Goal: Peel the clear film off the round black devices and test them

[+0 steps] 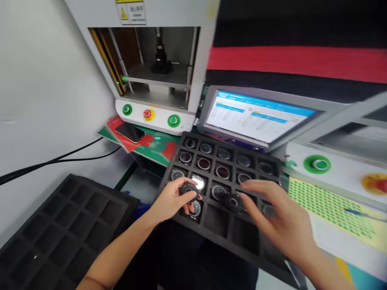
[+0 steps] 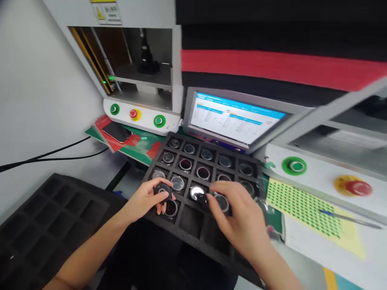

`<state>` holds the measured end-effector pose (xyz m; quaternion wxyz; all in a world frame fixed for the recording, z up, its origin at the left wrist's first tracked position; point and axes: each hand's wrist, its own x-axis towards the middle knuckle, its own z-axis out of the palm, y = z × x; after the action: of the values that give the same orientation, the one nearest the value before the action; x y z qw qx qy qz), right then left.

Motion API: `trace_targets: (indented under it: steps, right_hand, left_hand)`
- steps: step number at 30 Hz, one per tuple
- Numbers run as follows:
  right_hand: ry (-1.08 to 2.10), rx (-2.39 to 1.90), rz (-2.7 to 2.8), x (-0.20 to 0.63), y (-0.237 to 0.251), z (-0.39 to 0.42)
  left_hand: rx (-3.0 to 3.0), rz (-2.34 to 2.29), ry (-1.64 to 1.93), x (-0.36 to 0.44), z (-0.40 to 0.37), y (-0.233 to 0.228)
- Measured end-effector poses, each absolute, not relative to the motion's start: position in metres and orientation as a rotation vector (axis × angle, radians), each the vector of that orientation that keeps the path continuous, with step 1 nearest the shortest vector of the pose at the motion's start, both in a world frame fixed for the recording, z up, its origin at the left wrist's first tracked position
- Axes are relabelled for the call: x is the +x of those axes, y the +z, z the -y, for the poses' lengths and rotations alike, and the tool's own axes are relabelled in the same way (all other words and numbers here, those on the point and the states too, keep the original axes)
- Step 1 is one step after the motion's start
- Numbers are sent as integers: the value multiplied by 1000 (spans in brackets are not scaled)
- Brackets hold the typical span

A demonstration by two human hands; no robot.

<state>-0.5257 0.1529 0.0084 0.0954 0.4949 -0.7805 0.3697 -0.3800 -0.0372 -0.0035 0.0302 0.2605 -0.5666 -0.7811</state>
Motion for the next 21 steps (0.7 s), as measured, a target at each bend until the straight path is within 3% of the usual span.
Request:
trace_targets:
  steps: [3,10,21]
  right_hand:
    - [931,1920,2248,-544,2,-76]
    - [525,2257,2278,-568,-36,73]
    - [83,2363,2315,-581,-59,121]
  left_hand:
    - [867,1662,-2224,-371,56,-8]
    - [1048,1419,-1791,-390,122,-49]
    - [1156,1684,-1624,-414,166,-84]
